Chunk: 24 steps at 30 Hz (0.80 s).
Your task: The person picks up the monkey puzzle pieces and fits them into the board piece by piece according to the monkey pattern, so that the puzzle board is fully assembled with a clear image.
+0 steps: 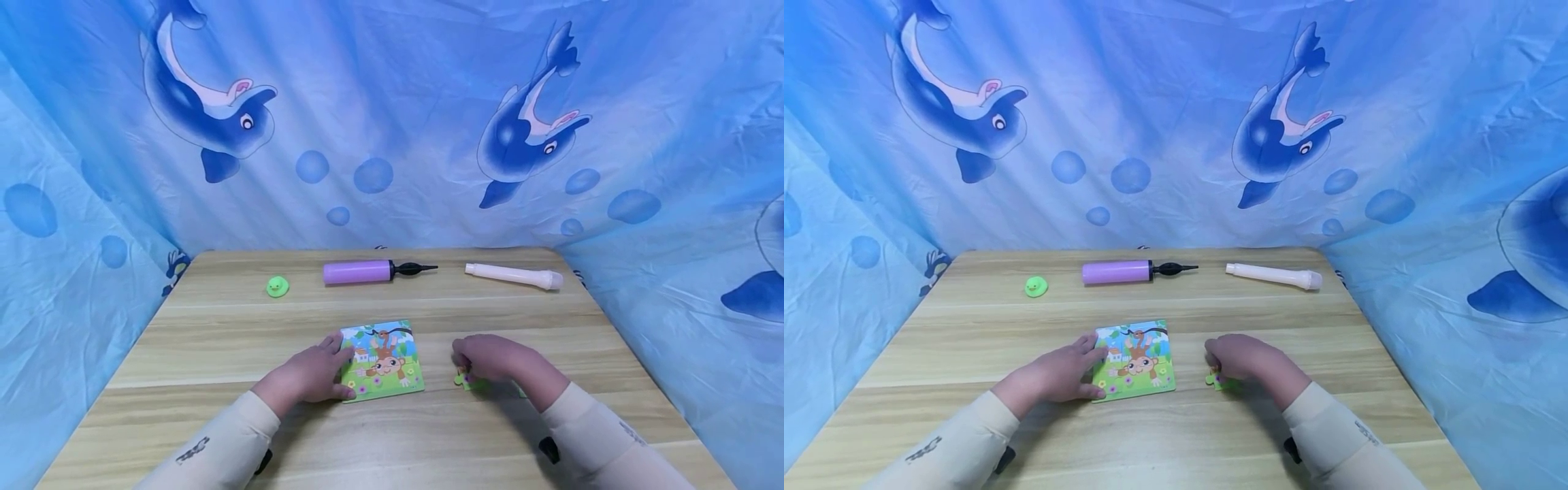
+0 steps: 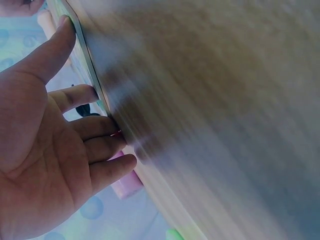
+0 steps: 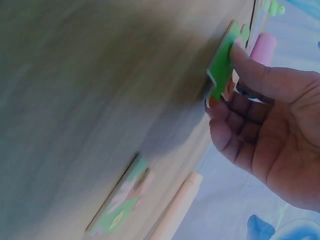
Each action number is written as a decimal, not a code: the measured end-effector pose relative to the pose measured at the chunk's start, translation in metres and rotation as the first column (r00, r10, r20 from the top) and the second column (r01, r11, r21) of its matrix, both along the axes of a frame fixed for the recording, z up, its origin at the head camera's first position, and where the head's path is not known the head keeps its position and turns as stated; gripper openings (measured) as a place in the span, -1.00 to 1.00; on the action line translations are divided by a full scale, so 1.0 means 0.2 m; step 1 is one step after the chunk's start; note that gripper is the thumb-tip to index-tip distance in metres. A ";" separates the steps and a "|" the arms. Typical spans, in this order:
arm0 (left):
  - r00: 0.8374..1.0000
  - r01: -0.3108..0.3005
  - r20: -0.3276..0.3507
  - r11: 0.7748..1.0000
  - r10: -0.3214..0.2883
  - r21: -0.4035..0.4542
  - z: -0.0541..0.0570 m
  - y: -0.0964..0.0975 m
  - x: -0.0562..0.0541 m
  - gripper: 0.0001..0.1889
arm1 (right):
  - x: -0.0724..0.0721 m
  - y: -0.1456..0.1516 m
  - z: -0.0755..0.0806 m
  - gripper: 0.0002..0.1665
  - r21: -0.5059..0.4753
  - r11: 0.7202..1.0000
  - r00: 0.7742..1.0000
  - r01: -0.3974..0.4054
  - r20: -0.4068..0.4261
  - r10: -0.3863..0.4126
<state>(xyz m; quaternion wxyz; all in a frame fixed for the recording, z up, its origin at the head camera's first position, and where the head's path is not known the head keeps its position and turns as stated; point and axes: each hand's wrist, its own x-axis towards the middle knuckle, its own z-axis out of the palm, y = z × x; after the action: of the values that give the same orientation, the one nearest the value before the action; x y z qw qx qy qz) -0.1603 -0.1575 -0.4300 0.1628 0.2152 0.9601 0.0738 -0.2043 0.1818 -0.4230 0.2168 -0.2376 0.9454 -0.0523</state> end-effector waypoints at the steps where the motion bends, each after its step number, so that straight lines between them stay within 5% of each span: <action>1: 1.000 -0.002 0.003 1.000 0.002 0.000 0.00 0.00 0.00 -0.09 | -0.01 -0.01 0.00 -0.73 -0.007 1.000 1.000 -0.007 0.000 0.007; 6: 1.000 -0.008 0.013 1.000 0.008 0.002 0.00 0.01 0.00 -0.08 | -0.04 -0.06 0.03 -0.72 -0.113 0.991 0.998 -0.069 -0.018 0.067; 13: 1.000 -0.011 0.007 1.000 0.011 0.003 0.00 0.00 -0.01 -0.09 | -0.06 -0.21 0.10 -0.77 -0.312 0.933 0.981 -0.180 0.017 0.196; 24: 1.000 -0.004 0.002 1.000 0.004 0.015 0.00 -0.01 -0.01 -0.08 | -0.05 -0.50 0.03 -0.82 -0.337 0.906 0.965 -0.256 -0.034 0.260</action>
<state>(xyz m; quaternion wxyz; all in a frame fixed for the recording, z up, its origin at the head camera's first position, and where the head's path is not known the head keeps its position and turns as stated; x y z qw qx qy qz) -0.1615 -0.1586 -0.4308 0.1622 0.2145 0.9597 0.0815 -0.2148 0.0823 -0.4172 0.1832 -0.3938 0.8813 -0.1861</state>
